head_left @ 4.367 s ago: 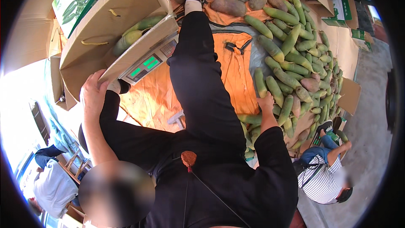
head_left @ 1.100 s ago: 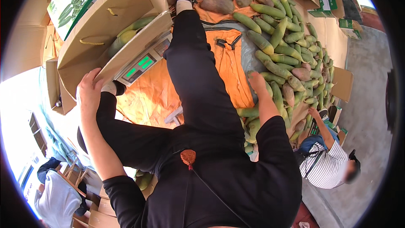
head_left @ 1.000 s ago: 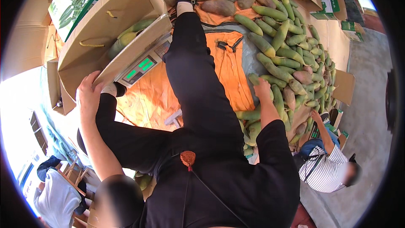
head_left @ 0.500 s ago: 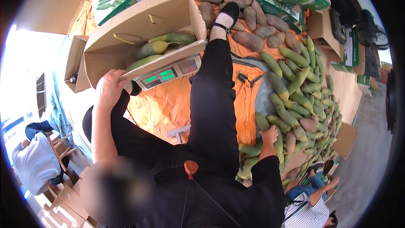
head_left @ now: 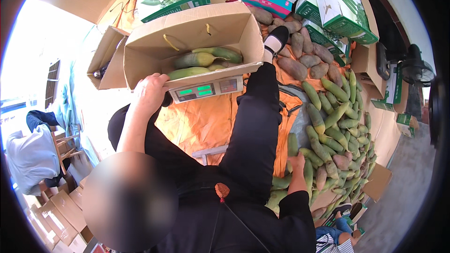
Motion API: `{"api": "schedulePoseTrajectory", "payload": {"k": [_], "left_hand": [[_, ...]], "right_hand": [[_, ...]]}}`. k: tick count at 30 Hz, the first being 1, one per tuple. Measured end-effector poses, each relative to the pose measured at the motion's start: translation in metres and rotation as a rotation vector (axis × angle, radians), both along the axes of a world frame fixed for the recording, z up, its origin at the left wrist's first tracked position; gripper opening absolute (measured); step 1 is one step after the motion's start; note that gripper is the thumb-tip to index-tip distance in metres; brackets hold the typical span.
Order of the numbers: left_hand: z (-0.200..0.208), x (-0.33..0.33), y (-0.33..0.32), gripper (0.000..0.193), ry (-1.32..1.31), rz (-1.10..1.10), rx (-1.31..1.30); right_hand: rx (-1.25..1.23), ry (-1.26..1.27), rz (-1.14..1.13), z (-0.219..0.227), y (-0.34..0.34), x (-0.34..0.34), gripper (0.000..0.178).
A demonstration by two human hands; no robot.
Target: Sort and weigh long green produce into boxes for shipping.
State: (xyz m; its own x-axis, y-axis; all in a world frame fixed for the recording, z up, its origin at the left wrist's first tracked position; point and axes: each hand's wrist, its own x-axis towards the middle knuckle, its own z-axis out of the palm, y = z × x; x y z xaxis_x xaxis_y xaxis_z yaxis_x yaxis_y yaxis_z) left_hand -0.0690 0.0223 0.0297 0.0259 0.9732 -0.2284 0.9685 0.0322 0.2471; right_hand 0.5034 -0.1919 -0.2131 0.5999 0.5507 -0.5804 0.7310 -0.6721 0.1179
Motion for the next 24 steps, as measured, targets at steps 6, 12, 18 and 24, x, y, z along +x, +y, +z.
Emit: {"api": "schedulePoseTrajectory", "payload": {"k": [6,12,18,24], "left_hand": [[0.002,-0.007,-0.006,0.020,-0.011,0.000,-0.019],[-0.008,-0.015,-0.011,0.013,0.020,-0.057,0.087],[-0.001,-0.011,-0.010,0.018,-0.014,-0.055,0.082],[0.001,-0.012,-0.012,0.021,-0.027,-0.064,0.066]], "right_hand": [[0.520,0.356,0.019,0.057,0.092,-0.032,0.062],[0.822,0.300,0.508,0.214,0.198,-0.119,0.064],[1.015,0.368,0.812,0.319,0.258,-0.217,0.062],[0.911,0.432,1.235,0.320,0.299,-0.311,0.052]]}}
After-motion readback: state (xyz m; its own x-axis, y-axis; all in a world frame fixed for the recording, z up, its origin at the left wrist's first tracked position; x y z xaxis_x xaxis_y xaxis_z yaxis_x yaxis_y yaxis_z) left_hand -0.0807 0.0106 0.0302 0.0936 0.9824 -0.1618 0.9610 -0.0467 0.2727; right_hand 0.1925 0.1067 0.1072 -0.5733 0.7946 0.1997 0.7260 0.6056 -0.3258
